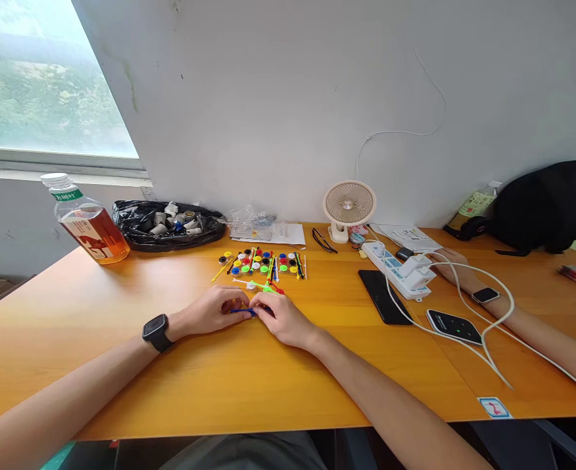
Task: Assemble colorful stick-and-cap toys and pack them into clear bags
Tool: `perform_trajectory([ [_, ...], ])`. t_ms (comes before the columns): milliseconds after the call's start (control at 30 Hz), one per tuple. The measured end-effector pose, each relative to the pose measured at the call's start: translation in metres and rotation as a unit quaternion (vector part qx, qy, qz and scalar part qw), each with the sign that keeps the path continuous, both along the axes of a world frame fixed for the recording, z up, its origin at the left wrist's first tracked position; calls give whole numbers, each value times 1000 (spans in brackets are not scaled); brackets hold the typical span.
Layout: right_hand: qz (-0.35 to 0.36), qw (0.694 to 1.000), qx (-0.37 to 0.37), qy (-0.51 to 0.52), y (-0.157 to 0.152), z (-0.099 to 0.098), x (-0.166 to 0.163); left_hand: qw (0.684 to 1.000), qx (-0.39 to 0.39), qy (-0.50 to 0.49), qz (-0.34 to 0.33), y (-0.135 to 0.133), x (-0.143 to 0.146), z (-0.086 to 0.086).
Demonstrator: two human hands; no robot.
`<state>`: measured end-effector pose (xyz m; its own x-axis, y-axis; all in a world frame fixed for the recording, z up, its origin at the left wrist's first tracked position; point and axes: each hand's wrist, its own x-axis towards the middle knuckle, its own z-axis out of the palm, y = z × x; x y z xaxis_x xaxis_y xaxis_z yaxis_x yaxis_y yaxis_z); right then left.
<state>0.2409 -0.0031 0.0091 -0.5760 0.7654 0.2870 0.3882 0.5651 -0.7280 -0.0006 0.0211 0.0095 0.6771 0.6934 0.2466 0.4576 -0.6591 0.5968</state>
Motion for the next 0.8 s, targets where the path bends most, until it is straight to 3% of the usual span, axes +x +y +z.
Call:
perform_trajectory([
  [133, -7, 1000, 4, 16, 0, -2, -1, 1000, 7, -1, 4, 0, 0, -1],
  [500, -59, 993, -87, 46, 4, -9, -4, 1000, 27, 10, 9, 1, 0, -6],
  [800, -79, 989, -100, 76, 6, -13, -5, 993, 117, -14, -2, -5, 6, -7],
])
